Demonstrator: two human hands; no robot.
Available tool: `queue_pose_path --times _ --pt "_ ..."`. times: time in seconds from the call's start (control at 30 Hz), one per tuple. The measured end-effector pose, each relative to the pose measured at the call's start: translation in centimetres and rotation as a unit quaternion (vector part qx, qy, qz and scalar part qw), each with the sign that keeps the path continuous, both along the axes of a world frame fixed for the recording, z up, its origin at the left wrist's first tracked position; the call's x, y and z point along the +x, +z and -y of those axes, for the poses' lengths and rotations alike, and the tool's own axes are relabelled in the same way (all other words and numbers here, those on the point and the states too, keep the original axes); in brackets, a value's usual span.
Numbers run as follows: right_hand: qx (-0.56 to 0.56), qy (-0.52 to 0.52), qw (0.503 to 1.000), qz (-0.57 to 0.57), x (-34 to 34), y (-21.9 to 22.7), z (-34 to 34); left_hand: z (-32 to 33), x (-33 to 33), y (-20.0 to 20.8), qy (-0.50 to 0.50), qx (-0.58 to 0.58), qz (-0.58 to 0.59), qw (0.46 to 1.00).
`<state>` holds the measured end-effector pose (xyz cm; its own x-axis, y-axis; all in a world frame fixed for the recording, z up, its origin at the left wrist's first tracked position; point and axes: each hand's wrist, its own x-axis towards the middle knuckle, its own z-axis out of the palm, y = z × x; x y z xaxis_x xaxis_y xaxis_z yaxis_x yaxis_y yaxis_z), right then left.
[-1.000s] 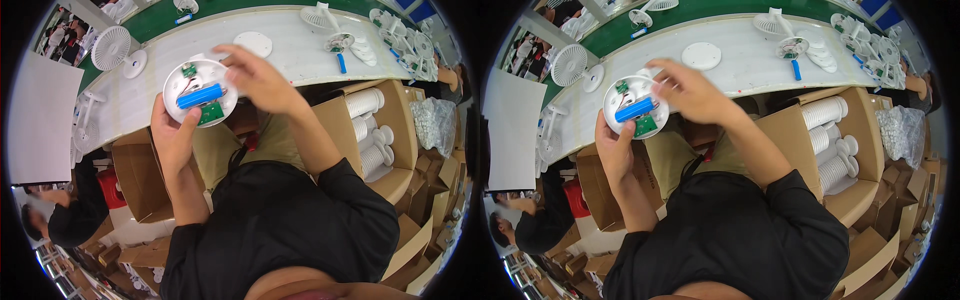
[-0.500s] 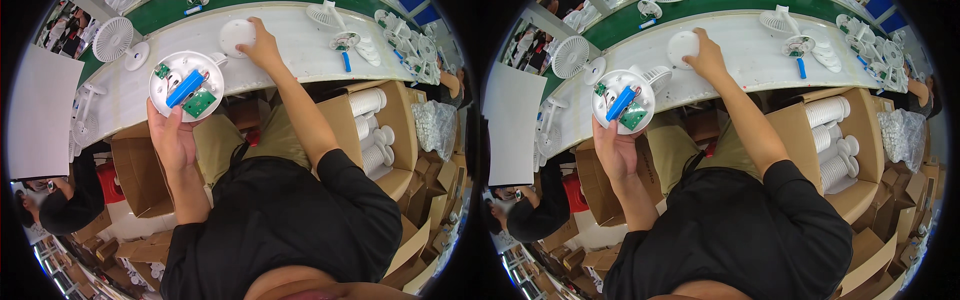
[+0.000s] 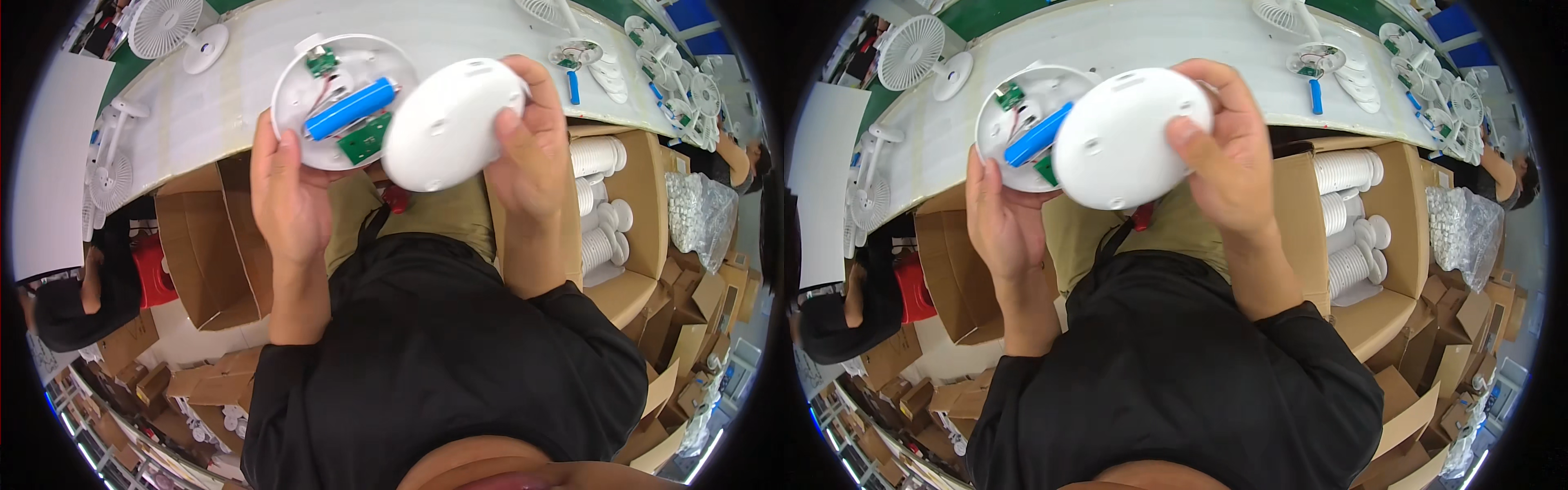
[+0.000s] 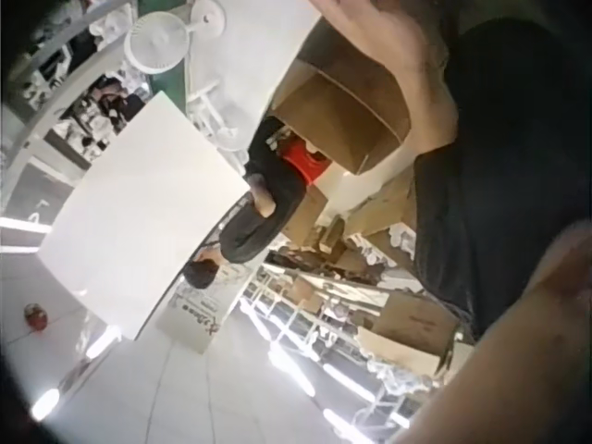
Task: Assembling small portable fans on an industrial production line, including inserting batteries and snapping together housings.
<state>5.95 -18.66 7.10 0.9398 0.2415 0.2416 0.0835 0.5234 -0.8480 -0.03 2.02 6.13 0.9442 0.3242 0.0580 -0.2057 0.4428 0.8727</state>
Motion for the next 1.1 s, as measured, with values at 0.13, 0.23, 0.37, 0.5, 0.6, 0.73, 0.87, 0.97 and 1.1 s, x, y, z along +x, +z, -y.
queue_pose_path --times 0.13,0.23,0.37,0.5,0.6,0.73,0.87,0.97,1.1 --pt "-0.008 0.013 1.0 0.027 -0.1 -0.8 -3.5 1.4 -0.3 -0.3 -0.009 0.0 0.004 1.0" --pt "-0.011 0.018 1.0 0.019 0.0 -0.7 -4.8 1.7 -0.6 -0.6 -0.014 -0.026 0.03 0.999" --pt "-0.065 0.019 0.997 0.041 -0.4 -0.1 -5.3 1.5 -1.2 -0.5 -0.008 0.002 0.019 1.0" --pt "-0.084 0.016 0.996 0.04 -0.9 0.6 -5.4 1.6 -1.7 -0.6 0.004 0.097 0.019 0.995" --pt "-0.086 0.012 0.996 0.029 -1.0 0.9 -5.3 1.6 -2.0 -0.6 0.01 0.182 0.02 0.983" --pt "-0.161 -0.003 0.984 0.076 -0.9 1.1 -5.3 1.6 -2.4 -0.6 0.0 0.16 0.024 0.987" --pt "-0.175 -0.009 0.978 0.108 -1.0 0.9 -5.1 1.4 -2.4 -0.3 0.009 0.144 0.024 0.989" --pt "-0.197 -0.008 0.972 0.13 -1.0 0.8 -4.9 1.2 -2.5 0.0 0.015 0.151 0.018 0.988" --pt "-0.24 0.003 0.956 0.168 -1.1 0.8 -4.6 1.0 -2.7 0.0 0.03 0.191 0.003 0.981"
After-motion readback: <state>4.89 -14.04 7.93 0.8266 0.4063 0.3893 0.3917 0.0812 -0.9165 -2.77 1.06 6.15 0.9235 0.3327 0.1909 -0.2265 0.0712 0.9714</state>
